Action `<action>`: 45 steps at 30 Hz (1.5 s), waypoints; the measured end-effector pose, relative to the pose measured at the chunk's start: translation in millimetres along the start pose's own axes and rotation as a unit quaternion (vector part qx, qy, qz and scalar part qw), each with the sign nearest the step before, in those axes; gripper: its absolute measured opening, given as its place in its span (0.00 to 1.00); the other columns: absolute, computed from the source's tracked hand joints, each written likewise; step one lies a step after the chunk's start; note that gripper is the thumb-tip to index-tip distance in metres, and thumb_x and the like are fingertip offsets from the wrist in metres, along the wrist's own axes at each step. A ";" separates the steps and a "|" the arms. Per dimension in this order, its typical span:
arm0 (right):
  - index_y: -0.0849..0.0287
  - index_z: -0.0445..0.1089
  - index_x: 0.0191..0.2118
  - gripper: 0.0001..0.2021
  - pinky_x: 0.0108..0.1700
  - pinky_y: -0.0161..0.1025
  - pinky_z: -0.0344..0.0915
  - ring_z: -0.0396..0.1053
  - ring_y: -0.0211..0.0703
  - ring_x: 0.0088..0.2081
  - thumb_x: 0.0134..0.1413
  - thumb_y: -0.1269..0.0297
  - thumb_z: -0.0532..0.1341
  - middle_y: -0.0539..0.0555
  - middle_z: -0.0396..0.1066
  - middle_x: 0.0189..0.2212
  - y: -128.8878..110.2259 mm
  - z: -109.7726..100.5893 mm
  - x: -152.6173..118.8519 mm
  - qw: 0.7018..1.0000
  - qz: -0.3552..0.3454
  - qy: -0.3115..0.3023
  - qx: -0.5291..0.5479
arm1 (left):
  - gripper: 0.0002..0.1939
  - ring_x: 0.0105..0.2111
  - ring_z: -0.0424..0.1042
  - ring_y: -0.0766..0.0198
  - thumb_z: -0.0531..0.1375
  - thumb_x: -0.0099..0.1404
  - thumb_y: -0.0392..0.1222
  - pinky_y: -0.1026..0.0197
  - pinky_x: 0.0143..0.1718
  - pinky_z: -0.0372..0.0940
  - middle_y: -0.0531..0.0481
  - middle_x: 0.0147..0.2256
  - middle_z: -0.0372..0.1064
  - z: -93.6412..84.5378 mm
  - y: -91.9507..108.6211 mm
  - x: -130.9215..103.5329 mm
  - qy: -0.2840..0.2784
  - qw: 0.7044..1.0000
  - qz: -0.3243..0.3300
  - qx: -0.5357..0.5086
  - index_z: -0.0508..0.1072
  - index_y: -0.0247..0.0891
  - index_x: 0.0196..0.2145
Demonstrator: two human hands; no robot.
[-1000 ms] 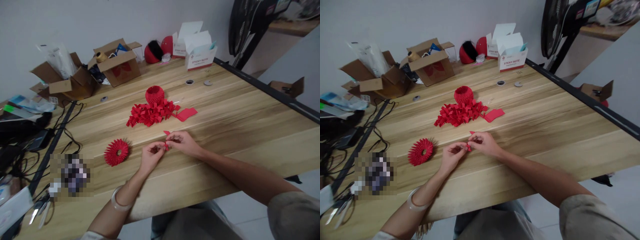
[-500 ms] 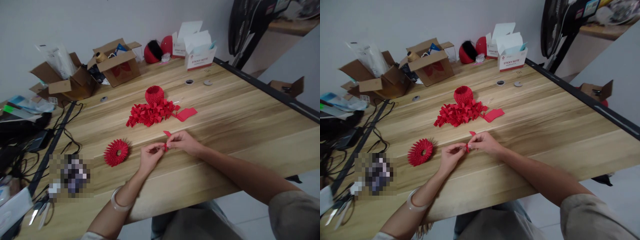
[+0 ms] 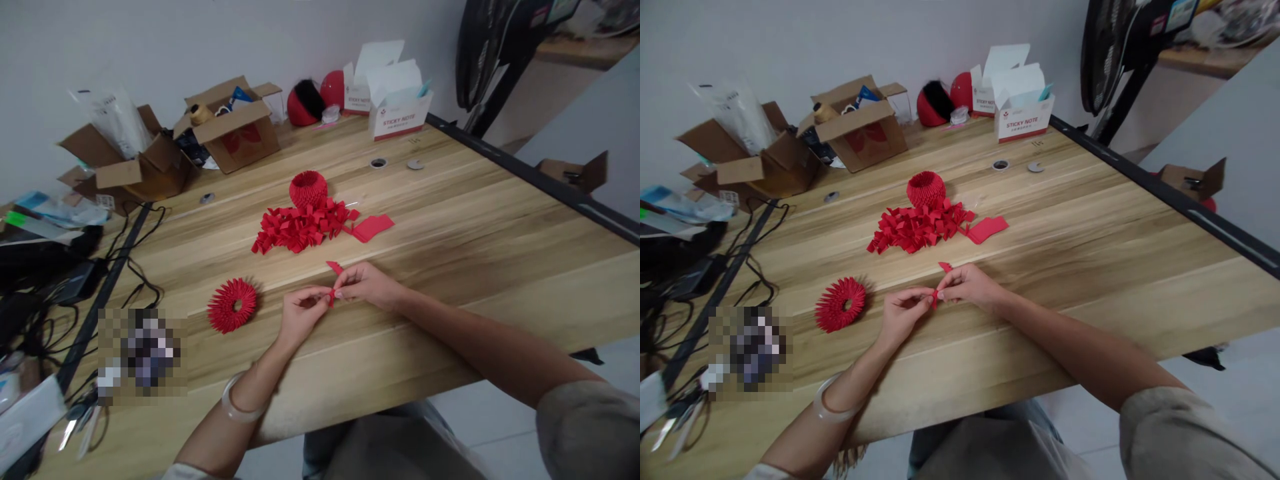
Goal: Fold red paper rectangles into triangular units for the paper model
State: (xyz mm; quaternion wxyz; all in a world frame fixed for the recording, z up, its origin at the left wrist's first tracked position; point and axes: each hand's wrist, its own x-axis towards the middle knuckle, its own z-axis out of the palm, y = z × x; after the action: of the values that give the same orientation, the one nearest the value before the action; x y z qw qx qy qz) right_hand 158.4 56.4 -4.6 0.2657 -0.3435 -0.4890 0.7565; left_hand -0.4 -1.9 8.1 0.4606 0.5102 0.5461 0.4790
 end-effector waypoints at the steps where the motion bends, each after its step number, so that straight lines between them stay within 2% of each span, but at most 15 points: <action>1: 0.64 0.72 0.23 0.09 0.25 0.32 0.54 0.58 0.30 0.20 0.32 0.65 0.69 0.46 0.66 0.16 -0.2 0.1 -0.1 1.000 0.001 0.000 -0.002 | 0.06 0.19 0.66 0.70 0.65 0.48 0.37 0.68 0.22 0.61 0.48 0.21 0.74 0.0 0.3 0.0 -0.001 1.000 0.001 0.001 0.79 0.34 0.26; 10: 0.63 0.72 0.24 0.09 0.24 0.31 0.56 0.59 0.29 0.20 0.33 0.63 0.68 0.46 0.68 0.18 0.0 -0.6 0.1 1.000 -0.009 -0.008 -0.023 | 0.05 0.22 0.68 0.67 0.63 0.48 0.36 0.65 0.26 0.64 0.46 0.25 0.75 0.6 -3.1 0.8 0.007 0.998 0.057 0.029 0.79 0.36 0.26; 13: 0.63 0.72 0.23 0.09 0.24 0.31 0.56 0.58 0.28 0.19 0.33 0.64 0.68 0.46 0.67 0.17 -0.5 -0.4 0.0 0.999 -0.012 -0.006 -0.036 | 0.05 0.22 0.68 0.67 0.64 0.48 0.37 0.65 0.25 0.64 0.46 0.24 0.75 1.3 -2.2 1.0 0.007 0.998 0.058 0.025 0.79 0.36 0.25; 20: 0.63 0.72 0.23 0.08 0.24 0.30 0.56 0.59 0.29 0.20 0.35 0.63 0.67 0.46 0.67 0.16 -1.5 -0.7 -1.0 0.999 -0.014 -0.014 -0.045 | 0.05 0.21 0.68 0.68 0.65 0.46 0.37 0.66 0.24 0.63 0.48 0.22 0.75 0.0 -0.6 2.0 -0.009 1.000 -0.014 -0.020 0.79 0.35 0.25; 26: 0.62 0.73 0.23 0.08 0.25 0.32 0.57 0.61 0.30 0.20 0.34 0.63 0.68 0.47 0.69 0.17 -2.2 -2.4 -0.7 0.999 -0.001 -0.025 -0.047 | 0.07 0.19 0.67 0.69 0.66 0.44 0.36 0.66 0.23 0.62 0.50 0.19 0.73 -3.2 -8.2 4.7 -0.022 0.993 -0.082 -0.078 0.79 0.34 0.25; 30: 0.62 0.73 0.24 0.08 0.24 0.31 0.58 0.62 0.29 0.20 0.34 0.64 0.68 0.47 0.70 0.17 -1.5 -2.8 -0.7 0.999 0.010 -0.032 -0.037 | 0.07 0.19 0.67 0.68 0.66 0.43 0.36 0.66 0.23 0.63 0.50 0.20 0.73 -3.8 -12.5 5.8 -0.032 0.988 -0.101 -0.112 0.78 0.34 0.25; 33: 0.62 0.72 0.22 0.06 0.24 0.31 0.57 0.61 0.29 0.19 0.33 0.66 0.67 0.46 0.69 0.17 -2.1 -1.9 -0.9 0.999 0.009 -0.023 -0.034 | 0.07 0.18 0.67 0.69 0.66 0.44 0.37 0.66 0.23 0.63 0.50 0.19 0.73 -3.3 -9.7 4.9 -0.035 0.991 -0.090 -0.092 0.78 0.34 0.25; 38: 0.62 0.71 0.20 0.04 0.25 0.31 0.58 0.61 0.28 0.19 0.33 0.69 0.66 0.45 0.68 0.16 -2.8 -1.2 -0.3 0.999 -0.002 -0.023 -0.022 | 0.04 0.20 0.67 0.68 0.66 0.45 0.38 0.66 0.23 0.62 0.49 0.19 0.72 -1.4 -0.4 1.9 -0.036 0.999 -0.022 -0.028 0.77 0.35 0.22; 45: 0.63 0.72 0.26 0.06 0.26 0.31 0.58 0.62 0.29 0.20 0.37 0.67 0.66 0.47 0.69 0.18 -0.1 -2.2 0.3 0.999 -0.018 -0.013 -0.023 | 0.05 0.25 0.70 0.66 0.64 0.51 0.39 0.64 0.29 0.64 0.47 0.26 0.74 -2.7 -5.4 2.1 -0.017 1.000 0.017 -0.013 0.78 0.36 0.27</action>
State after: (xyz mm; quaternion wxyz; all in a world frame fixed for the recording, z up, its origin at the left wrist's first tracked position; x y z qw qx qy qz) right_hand 160.0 57.8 -5.3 0.2648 -0.3310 -0.5157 0.7446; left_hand -3.8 -0.1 3.0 0.4684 0.5211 0.5230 0.4854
